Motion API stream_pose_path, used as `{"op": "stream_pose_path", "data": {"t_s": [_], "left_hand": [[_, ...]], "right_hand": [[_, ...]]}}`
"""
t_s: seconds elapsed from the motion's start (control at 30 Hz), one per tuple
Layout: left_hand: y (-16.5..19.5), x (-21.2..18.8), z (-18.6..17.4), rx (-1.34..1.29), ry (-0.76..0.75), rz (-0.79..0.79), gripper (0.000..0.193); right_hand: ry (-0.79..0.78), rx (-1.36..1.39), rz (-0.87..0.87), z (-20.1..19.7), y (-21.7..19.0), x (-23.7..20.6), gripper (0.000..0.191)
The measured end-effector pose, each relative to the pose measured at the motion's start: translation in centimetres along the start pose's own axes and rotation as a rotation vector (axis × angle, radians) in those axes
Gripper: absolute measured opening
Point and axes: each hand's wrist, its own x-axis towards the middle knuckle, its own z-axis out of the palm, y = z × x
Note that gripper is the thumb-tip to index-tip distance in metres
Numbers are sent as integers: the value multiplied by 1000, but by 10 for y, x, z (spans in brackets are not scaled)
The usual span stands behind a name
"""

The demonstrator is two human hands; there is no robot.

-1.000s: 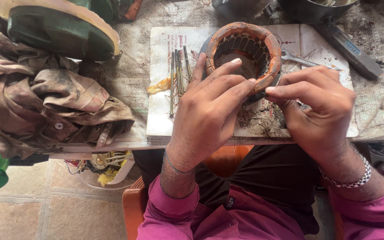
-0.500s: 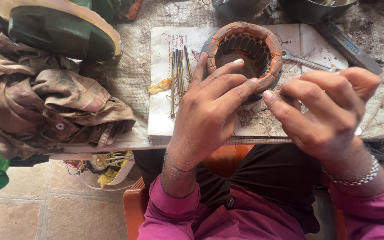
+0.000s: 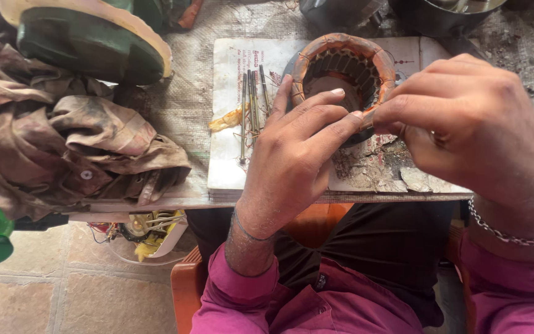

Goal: The person works on the copper winding of an electric motor stator, pressing and tucking wire ends into the slots around the rim. They rotate the stator to reach different sections and use a small flat blade to trim and seat the wire ends, working around the part one section at a time.

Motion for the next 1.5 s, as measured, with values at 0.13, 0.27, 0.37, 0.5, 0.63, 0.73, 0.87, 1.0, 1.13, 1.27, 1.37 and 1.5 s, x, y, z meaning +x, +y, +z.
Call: {"op": "stream_pose_path", "data": {"t_s": [0.13, 0.27, 0.37, 0.5, 0.63, 0.73, 0.87, 1.0, 1.13, 1.27, 1.37, 1.5], "left_hand": [[0, -1, -1, -2, -6, 1, 48], [1, 0, -1, 2, -6, 0, 49], [1, 0, -2, 7, -7, -2, 49], [1, 0, -2, -25, 12, -13, 43], [2, 0, -2, -36, 19, -22, 34], [2, 0, -1, -35, 27, -23, 32], [1, 0, -1, -32, 29, -24, 31], [2, 0, 0, -34, 44, -28, 31], [2, 2, 2, -26, 71, -29, 24], [4, 3, 5, -4, 98, -37, 23], [6, 3, 9, 18, 118, -48, 23], [7, 4, 11, 58, 136, -39, 22]], "right_hand": [[-47, 85, 80, 2, 2, -1, 26], [-32, 95, 114, 2, 0, -2, 24], [-18, 141, 123, 1, -1, 1, 23], [84, 43, 44, 2, -8, 0, 17], [55, 84, 127, 6, -8, -6, 14], [-24, 332, 351, 8, 2, -8, 17], [-16, 520, 372, 12, 7, -10, 19], [-35, 491, 370, 12, 8, -13, 18], [-12, 452, 322, 15, 11, -17, 18], [-148, 682, 501, 21, 22, -19, 16], [-193, 726, 536, 23, 28, -22, 16], [-201, 787, 537, 26, 31, -24, 15]]}}
